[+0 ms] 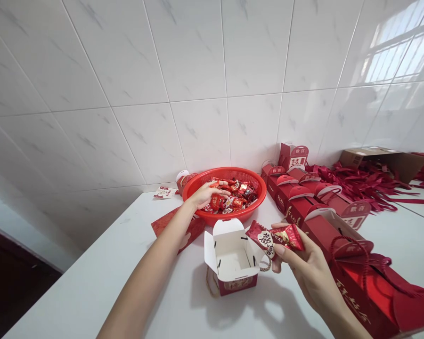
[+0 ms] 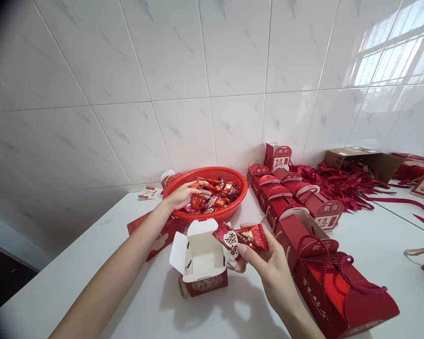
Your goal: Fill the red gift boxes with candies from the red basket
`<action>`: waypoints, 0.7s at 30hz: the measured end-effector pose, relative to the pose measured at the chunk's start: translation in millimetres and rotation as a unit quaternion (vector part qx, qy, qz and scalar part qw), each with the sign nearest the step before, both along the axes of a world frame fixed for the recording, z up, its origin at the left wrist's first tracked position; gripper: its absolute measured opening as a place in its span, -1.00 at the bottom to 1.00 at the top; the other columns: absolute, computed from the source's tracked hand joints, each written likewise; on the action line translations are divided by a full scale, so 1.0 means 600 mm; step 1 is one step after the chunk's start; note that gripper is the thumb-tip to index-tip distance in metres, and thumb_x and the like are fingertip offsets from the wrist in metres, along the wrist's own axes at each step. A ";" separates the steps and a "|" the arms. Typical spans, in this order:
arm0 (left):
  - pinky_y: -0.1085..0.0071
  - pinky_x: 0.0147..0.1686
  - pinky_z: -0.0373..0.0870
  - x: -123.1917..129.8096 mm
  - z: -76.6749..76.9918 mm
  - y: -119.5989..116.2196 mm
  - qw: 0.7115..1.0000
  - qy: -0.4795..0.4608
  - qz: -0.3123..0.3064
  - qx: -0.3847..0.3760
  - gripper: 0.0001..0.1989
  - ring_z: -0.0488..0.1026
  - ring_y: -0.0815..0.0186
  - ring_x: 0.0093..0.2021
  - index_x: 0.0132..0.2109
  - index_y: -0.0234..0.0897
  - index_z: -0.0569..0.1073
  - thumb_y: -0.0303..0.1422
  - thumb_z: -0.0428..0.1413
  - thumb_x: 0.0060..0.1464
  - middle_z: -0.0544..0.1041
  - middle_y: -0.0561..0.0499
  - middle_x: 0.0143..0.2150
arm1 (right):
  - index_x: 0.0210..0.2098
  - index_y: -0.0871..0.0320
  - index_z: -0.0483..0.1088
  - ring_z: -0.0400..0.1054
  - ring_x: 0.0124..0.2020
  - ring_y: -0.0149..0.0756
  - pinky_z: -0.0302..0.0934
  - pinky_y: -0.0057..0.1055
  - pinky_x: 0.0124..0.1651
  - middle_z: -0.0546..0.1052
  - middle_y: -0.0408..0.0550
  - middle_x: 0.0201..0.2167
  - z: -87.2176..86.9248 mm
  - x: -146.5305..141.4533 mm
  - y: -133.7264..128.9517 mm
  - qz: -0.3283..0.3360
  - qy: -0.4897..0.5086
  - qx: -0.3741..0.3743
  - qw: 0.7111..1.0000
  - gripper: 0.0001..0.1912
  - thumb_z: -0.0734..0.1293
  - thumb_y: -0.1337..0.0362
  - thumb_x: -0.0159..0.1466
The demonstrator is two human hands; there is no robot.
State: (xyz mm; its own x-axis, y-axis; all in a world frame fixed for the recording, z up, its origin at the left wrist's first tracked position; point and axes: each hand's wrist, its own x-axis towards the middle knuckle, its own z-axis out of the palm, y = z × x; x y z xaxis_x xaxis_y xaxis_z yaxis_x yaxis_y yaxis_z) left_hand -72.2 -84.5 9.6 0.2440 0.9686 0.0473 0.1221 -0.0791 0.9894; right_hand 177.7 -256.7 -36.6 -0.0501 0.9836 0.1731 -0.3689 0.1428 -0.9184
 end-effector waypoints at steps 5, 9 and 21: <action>0.17 -0.07 0.54 0.013 0.010 0.041 1.000 -0.002 -0.023 -0.017 -0.70 0.52 0.20 -0.06 0.08 -0.32 0.46 -0.22 0.13 0.32 0.51 -0.13 0.05 | 0.01 0.09 0.44 0.38 -0.49 -0.43 0.29 -0.47 -0.30 0.52 -0.22 -0.51 0.002 0.000 -0.001 -0.001 -0.003 0.002 1.000 -0.64 0.50 0.15 0.27; 0.27 -0.09 0.53 0.004 0.006 0.040 1.000 -0.006 -0.024 -0.015 -0.77 0.55 0.21 -0.10 -0.10 -0.32 0.56 -0.30 0.27 0.13 0.59 -0.14 -0.05 | 0.03 0.09 0.43 0.38 -0.48 -0.43 0.29 -0.47 -0.30 0.52 -0.22 -0.50 0.000 0.001 -0.002 -0.005 -0.008 0.006 1.000 -0.62 0.50 0.14 0.28; 0.26 -0.05 0.44 0.011 -0.011 0.054 0.911 0.401 -0.095 -0.009 -0.82 0.58 0.01 -0.11 -0.37 -0.21 0.62 -0.41 0.29 -0.27 0.66 -0.04 -0.32 | -0.01 0.09 0.45 0.38 -0.49 -0.44 0.32 -0.49 -0.34 0.53 -0.20 -0.47 0.005 -0.002 0.000 -0.009 0.003 0.007 1.000 -0.65 0.51 0.16 0.26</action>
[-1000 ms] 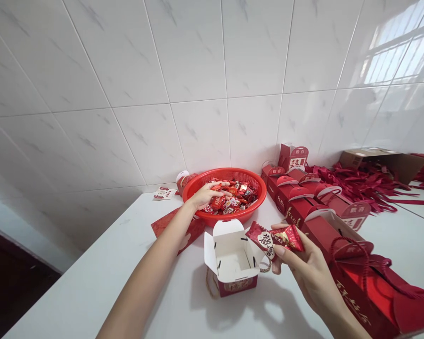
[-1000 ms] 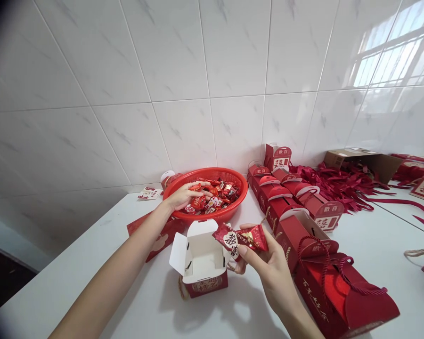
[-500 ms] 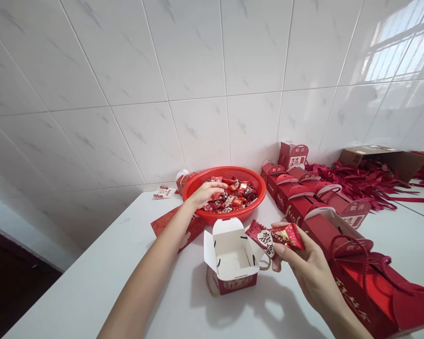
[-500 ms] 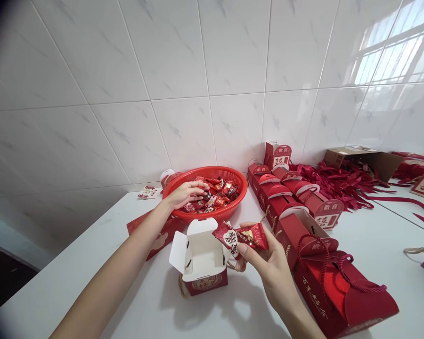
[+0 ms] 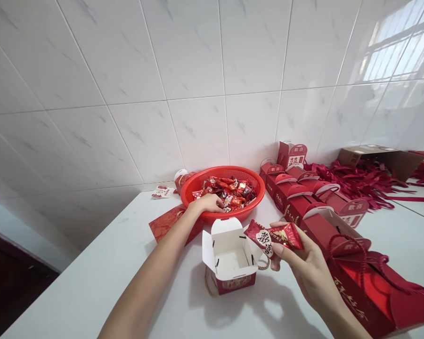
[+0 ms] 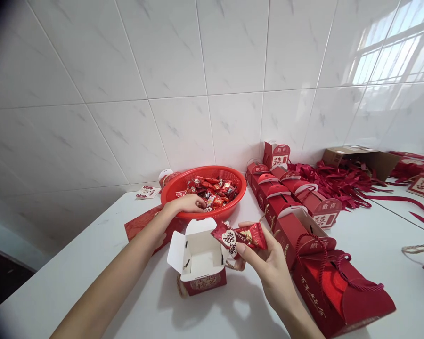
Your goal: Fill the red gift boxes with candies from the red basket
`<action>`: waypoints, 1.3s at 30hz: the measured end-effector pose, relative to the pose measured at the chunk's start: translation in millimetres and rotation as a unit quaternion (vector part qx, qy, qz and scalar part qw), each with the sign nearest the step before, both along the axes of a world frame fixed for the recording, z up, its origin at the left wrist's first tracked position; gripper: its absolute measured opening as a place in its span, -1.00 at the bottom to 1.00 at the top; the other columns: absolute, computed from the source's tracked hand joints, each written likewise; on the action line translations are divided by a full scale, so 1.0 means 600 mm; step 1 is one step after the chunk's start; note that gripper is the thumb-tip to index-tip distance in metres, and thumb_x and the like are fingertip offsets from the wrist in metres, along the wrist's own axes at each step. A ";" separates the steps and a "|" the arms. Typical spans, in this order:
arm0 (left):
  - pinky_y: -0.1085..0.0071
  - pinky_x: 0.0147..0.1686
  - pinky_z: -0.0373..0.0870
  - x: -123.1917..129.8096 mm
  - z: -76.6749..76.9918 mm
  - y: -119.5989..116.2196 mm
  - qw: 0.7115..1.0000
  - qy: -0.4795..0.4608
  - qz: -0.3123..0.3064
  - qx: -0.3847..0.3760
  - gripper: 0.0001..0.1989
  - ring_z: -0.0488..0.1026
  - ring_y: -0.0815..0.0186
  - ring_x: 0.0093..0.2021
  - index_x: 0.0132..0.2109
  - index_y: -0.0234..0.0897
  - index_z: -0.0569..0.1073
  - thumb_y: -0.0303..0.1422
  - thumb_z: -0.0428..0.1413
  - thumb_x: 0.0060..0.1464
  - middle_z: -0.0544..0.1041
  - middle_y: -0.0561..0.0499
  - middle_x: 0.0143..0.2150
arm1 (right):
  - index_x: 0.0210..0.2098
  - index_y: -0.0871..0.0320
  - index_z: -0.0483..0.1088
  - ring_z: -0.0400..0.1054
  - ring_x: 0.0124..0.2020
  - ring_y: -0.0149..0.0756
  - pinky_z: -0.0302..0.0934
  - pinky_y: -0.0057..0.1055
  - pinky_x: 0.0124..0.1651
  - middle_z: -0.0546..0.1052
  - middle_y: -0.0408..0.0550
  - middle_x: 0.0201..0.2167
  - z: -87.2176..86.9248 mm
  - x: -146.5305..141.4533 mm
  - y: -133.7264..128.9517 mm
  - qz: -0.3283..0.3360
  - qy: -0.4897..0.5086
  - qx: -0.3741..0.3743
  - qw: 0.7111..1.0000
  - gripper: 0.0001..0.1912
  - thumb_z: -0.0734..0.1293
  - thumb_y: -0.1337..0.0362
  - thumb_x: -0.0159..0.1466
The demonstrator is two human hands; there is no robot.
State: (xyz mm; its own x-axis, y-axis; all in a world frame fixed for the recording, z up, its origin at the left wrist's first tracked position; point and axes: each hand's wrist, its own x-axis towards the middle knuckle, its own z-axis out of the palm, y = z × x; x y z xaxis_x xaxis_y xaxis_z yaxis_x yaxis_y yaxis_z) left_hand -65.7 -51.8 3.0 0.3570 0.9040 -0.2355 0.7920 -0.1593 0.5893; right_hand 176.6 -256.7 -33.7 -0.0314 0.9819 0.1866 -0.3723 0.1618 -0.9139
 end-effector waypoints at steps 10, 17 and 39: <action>0.37 -0.17 0.39 0.008 0.005 0.006 0.987 0.134 -0.072 -0.044 -0.73 0.55 0.06 -0.13 -0.32 -0.18 0.66 -0.43 0.22 -0.28 0.68 -0.02 -0.18 | 0.01 0.10 0.44 0.38 -0.49 -0.44 0.29 -0.48 -0.33 0.54 -0.19 -0.45 -0.011 0.003 -0.002 -0.005 -0.021 0.005 1.000 -0.63 0.50 0.14 0.27; 0.41 -0.36 0.32 0.010 0.006 -0.003 0.996 0.045 -0.073 -0.017 -0.96 0.47 0.18 -0.39 -0.52 -0.27 0.53 -0.40 0.20 -0.25 0.57 0.02 -0.47 | -0.03 0.11 0.46 0.36 -0.50 -0.44 0.29 -0.49 -0.36 0.53 -0.19 -0.47 0.000 -0.002 -0.003 -0.008 -0.009 0.013 1.000 -0.65 0.51 0.15 0.25; 0.24 -0.11 0.49 0.004 0.020 -0.021 0.949 -0.309 0.065 0.002 -0.51 0.56 0.13 -0.17 -0.12 -0.37 0.55 -0.13 0.42 -0.11 0.62 -0.10 -0.30 | -0.03 0.09 0.46 0.37 -0.50 -0.39 0.30 -0.45 -0.35 0.52 -0.19 -0.48 0.001 0.002 -0.003 -0.008 -0.012 0.004 1.000 -0.65 0.51 0.15 0.25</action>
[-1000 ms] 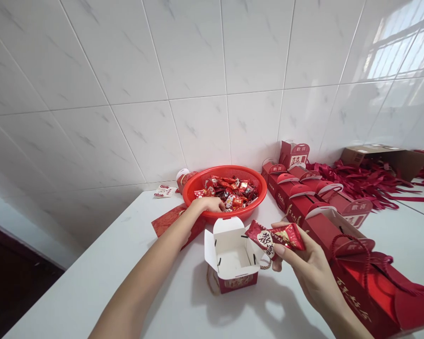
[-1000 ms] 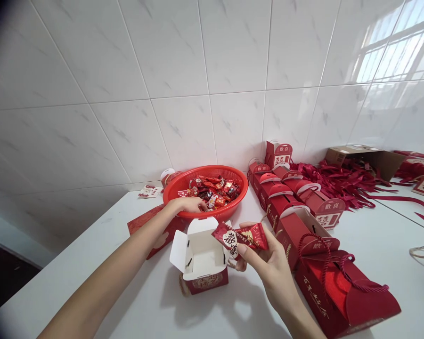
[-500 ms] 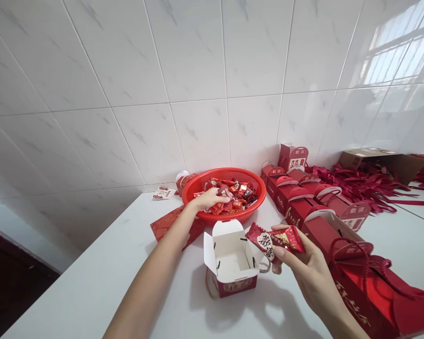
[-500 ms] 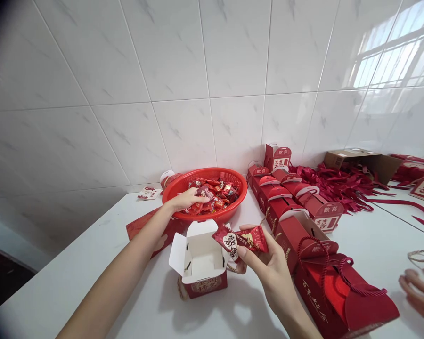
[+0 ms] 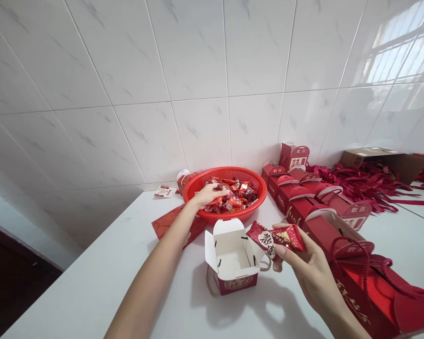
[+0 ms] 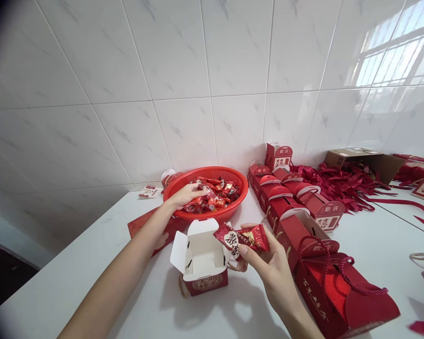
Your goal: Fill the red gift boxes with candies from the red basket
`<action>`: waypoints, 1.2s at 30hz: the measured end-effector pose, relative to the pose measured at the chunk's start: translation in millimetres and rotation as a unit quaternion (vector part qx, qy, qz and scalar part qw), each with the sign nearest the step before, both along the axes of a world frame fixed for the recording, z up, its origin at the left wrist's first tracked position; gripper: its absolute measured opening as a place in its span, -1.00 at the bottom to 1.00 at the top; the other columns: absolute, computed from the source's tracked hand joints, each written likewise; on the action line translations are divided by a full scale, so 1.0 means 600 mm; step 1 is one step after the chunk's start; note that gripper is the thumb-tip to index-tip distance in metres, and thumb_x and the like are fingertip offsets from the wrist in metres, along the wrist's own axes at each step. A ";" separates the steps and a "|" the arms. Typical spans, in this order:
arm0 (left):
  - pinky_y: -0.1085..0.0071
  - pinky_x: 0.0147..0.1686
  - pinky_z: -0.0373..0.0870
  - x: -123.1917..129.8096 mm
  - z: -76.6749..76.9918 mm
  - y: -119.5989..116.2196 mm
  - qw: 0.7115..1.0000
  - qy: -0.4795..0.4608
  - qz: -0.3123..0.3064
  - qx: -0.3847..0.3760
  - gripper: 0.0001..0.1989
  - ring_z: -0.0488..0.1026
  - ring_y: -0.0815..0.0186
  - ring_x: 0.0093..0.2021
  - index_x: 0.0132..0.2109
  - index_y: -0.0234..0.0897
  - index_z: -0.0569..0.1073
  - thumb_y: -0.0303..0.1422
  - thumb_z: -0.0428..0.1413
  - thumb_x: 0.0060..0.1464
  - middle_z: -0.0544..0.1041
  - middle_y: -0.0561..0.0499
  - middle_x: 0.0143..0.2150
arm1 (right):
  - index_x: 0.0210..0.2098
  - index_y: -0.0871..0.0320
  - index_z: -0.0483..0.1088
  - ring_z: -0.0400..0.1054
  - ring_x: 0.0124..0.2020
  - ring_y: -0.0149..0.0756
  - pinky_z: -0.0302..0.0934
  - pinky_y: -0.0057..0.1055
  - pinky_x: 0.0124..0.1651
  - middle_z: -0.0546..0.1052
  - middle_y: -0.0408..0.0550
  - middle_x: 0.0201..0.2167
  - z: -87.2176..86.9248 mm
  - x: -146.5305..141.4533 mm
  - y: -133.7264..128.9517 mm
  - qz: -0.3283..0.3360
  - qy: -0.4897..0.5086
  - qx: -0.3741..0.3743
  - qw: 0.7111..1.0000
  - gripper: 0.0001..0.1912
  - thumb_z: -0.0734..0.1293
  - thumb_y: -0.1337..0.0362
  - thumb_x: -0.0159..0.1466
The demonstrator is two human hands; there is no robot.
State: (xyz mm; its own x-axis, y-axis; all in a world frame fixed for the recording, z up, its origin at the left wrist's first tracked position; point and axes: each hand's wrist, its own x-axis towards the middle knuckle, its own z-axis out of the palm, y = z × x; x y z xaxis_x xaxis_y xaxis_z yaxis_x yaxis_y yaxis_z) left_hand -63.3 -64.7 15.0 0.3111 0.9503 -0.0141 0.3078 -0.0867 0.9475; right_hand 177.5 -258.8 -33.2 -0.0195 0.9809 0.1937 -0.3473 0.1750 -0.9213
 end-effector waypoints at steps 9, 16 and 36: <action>0.26 -0.17 0.52 -0.005 -0.001 0.005 0.998 0.004 0.046 -0.033 -0.56 0.56 0.06 -0.11 0.03 -0.28 0.51 -0.15 0.31 0.07 0.61 -0.14 -0.28 | -0.02 0.13 0.45 0.37 -0.49 -0.41 0.32 -0.46 -0.35 0.53 -0.16 -0.45 0.001 -0.002 0.001 -0.003 -0.002 -0.002 1.000 -0.63 0.51 0.16 0.25; 0.33 -0.21 0.55 -0.002 -0.002 0.001 0.994 -0.073 0.055 -0.067 -0.74 0.62 0.23 -0.27 -0.03 -0.36 0.45 -0.39 0.26 0.17 0.57 -0.06 -0.29 | -0.03 0.12 0.47 0.37 -0.50 -0.40 0.34 -0.45 -0.37 0.53 -0.17 -0.48 -0.001 -0.002 0.001 -0.005 0.010 0.000 1.000 -0.63 0.52 0.16 0.23; 0.53 -0.68 0.20 0.006 0.021 -0.052 0.996 -0.081 -0.044 -0.005 -0.51 0.25 0.49 -0.70 0.01 -0.34 0.49 0.02 0.05 0.27 0.38 0.13 -0.55 | -0.09 0.15 0.48 0.41 -0.52 -0.35 0.41 -0.41 -0.43 0.56 -0.13 -0.47 0.046 -0.014 0.007 -0.101 -0.087 0.052 0.990 -0.59 0.54 0.07 0.17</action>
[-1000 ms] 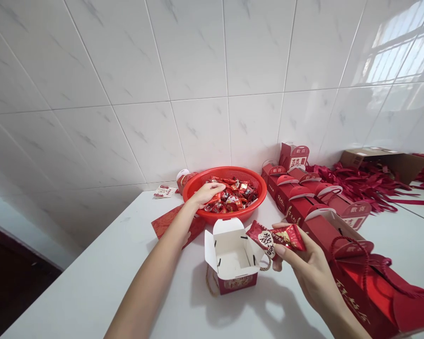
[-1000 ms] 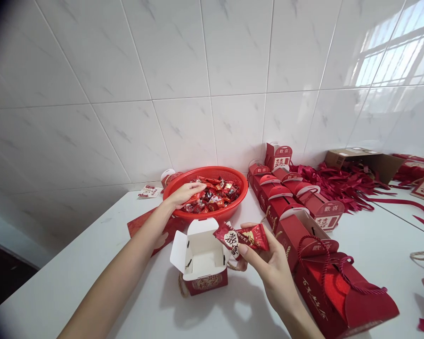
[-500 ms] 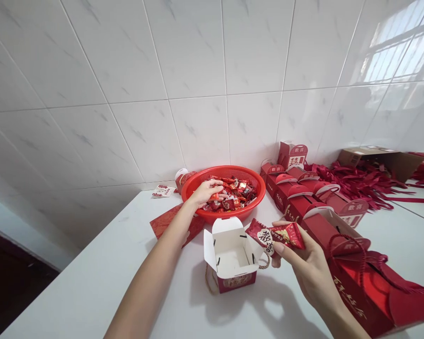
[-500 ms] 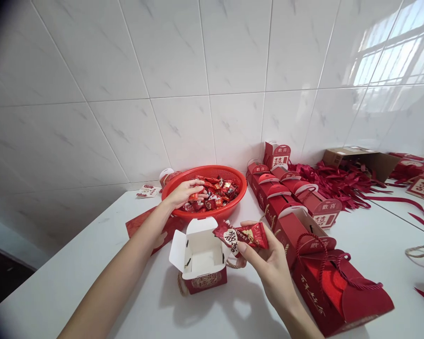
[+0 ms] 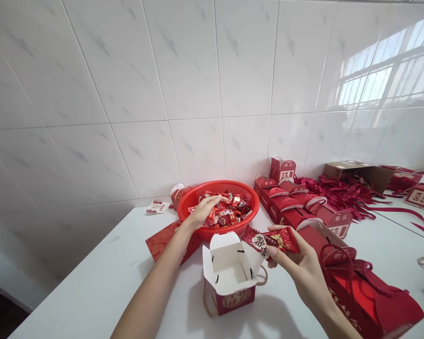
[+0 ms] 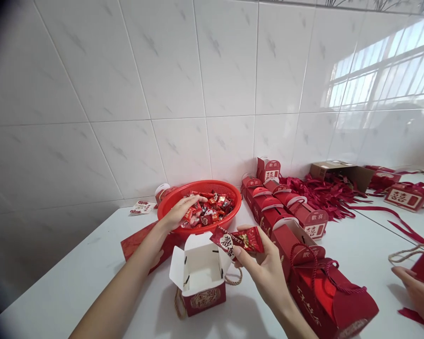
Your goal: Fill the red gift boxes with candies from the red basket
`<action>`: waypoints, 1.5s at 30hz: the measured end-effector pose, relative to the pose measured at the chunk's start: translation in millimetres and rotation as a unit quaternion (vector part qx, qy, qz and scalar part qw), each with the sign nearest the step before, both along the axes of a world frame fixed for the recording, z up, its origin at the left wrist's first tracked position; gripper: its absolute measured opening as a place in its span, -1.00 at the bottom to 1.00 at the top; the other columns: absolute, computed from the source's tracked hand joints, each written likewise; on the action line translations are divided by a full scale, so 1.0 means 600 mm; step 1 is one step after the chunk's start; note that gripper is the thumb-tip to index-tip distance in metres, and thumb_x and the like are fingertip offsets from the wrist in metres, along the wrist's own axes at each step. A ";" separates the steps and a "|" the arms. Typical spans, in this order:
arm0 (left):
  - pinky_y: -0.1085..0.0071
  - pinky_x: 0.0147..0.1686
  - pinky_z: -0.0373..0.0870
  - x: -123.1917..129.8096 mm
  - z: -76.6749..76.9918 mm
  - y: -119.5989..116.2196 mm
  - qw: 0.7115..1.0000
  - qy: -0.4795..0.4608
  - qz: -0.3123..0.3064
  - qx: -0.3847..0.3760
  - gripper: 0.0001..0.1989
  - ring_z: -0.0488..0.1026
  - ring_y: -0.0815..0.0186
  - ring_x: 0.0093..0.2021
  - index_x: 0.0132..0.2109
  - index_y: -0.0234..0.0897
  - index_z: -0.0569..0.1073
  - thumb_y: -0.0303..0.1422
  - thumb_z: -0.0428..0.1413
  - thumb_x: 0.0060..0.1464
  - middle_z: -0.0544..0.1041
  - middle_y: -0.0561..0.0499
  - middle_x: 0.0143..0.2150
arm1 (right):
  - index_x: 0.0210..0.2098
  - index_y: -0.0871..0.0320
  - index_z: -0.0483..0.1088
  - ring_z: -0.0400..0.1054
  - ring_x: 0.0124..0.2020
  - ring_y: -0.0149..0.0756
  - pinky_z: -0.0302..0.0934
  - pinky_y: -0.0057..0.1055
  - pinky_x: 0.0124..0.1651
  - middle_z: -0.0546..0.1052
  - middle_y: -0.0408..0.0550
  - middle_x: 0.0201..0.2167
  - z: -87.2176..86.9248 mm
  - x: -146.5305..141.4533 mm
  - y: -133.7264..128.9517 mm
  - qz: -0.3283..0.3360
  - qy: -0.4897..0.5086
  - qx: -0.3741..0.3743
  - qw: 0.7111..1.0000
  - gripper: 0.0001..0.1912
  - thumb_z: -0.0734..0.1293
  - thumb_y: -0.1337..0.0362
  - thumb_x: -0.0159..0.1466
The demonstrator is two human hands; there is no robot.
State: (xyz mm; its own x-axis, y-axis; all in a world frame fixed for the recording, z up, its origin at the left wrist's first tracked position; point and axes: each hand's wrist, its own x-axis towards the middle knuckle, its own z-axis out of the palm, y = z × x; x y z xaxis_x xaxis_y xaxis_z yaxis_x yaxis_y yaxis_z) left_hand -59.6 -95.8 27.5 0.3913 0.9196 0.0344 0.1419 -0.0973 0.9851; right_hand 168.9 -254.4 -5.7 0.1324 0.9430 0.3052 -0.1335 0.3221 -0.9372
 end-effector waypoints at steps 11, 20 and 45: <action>0.44 -0.28 0.43 -0.018 0.071 -0.129 0.953 0.218 -0.191 0.085 -0.64 0.59 0.23 -0.23 0.07 -0.22 0.56 -0.15 0.05 0.30 0.64 -0.03 -0.24 | -0.16 0.10 0.53 0.48 -0.38 -0.27 0.40 -0.43 -0.37 0.62 -0.08 -0.35 0.045 -0.026 0.016 0.026 -0.098 0.054 0.993 -0.73 0.49 0.11 0.21; 0.38 -0.04 0.37 -0.058 0.079 -0.115 0.941 0.281 -0.119 0.146 -0.59 0.53 0.16 -0.01 0.19 -0.17 0.51 -0.17 0.06 0.28 0.63 -0.04 -0.05 | -0.08 0.10 0.54 0.54 -0.23 -0.18 0.44 -0.35 -0.19 0.66 -0.04 -0.21 0.043 -0.047 0.033 0.067 -0.195 0.066 0.976 -0.71 0.43 0.09 0.29; 0.41 -0.16 0.38 -0.033 0.091 -0.164 0.888 0.377 -0.243 0.103 -0.43 0.55 0.17 -0.06 0.28 -0.13 0.40 -0.05 0.13 0.18 0.56 -0.05 0.08 | 0.21 -0.09 0.33 0.51 0.03 -0.25 0.38 -0.37 0.08 0.61 -0.11 -0.01 -0.055 0.000 -0.004 0.029 -0.336 0.176 0.925 -0.58 0.35 0.07 0.39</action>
